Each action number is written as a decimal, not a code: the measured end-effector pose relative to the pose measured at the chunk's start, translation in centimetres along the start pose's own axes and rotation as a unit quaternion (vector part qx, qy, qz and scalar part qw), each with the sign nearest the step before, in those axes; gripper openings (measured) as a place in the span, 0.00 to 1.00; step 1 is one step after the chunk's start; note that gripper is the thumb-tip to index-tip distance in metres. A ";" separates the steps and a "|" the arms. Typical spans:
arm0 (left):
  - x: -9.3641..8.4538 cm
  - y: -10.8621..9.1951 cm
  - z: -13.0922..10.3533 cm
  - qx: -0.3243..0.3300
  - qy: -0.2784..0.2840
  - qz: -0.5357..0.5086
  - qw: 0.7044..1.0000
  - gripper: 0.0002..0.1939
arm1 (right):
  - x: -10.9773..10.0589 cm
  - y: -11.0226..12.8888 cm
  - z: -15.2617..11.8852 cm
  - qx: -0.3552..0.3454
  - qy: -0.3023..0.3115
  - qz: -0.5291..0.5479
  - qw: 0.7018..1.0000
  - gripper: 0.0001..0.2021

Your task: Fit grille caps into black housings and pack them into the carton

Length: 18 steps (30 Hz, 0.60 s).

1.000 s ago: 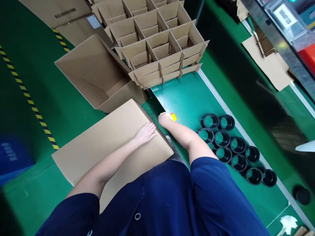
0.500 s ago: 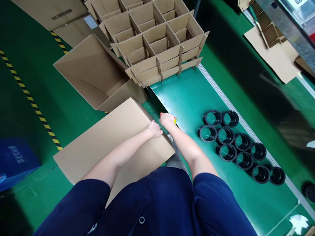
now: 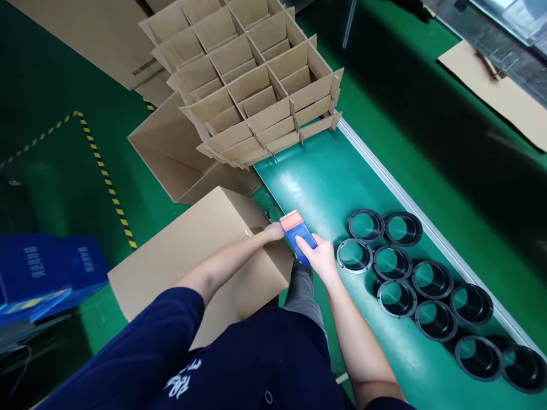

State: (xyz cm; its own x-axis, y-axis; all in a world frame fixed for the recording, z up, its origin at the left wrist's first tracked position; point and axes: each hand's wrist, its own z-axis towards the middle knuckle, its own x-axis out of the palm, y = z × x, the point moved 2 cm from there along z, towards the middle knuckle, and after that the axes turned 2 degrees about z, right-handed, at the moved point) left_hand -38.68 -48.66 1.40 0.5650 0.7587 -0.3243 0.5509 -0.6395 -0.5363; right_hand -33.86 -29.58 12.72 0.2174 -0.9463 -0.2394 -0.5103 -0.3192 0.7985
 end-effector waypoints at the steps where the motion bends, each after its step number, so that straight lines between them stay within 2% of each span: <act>1: -0.4 -0.5 -0.9 0.003 -0.014 -0.028 1.000 0.30 | 0.4 -0.8 0.1 0.009 0.018 0.060 0.998 0.31; 4: -2.0 -1.4 -4.5 0.015 -0.031 -0.199 0.979 0.38 | 1.8 -2.0 0.3 0.015 0.069 0.154 0.986 0.30; 6: -3.3 -1.6 -7.1 0.025 -0.020 -0.367 0.930 0.37 | 2.7 -2.3 0.4 -0.003 0.088 0.145 0.986 0.29; 8: -4.5 -1.4 -9.1 0.028 -0.001 -0.489 0.872 0.30 | 3.7 -2.2 0.6 -0.034 0.094 0.111 0.989 0.28; 12: -5.9 0.6 -10.8 0.002 0.030 -0.567 0.823 0.24 | 6.0 -1.3 0.7 -0.090 0.105 0.047 0.989 0.25; 14: -6.3 2.2 -10.8 -0.002 0.022 -0.556 0.831 0.24 | 7.5 -0.4 0.7 -0.105 0.101 0.024 0.989 0.24; 16: -7.3 3.9 -10.1 0.010 -0.018 -0.519 0.854 0.23 | 9.1 0.6 0.8 -0.111 0.085 0.003 0.990 0.25; 18: -9.6 5.5 -8.8 0.023 -0.080 -0.486 0.870 0.19 | 10.8 1.5 0.7 -0.098 0.068 -0.021 0.993 0.26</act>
State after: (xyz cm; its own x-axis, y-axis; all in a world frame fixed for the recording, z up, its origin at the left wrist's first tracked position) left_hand -35.68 -60.49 8.41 -0.2491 0.9478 0.1988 0.6929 0.3179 -0.6472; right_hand -32.81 -40.35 10.96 0.3512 -0.9128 -0.2085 -0.3298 -0.3290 0.8849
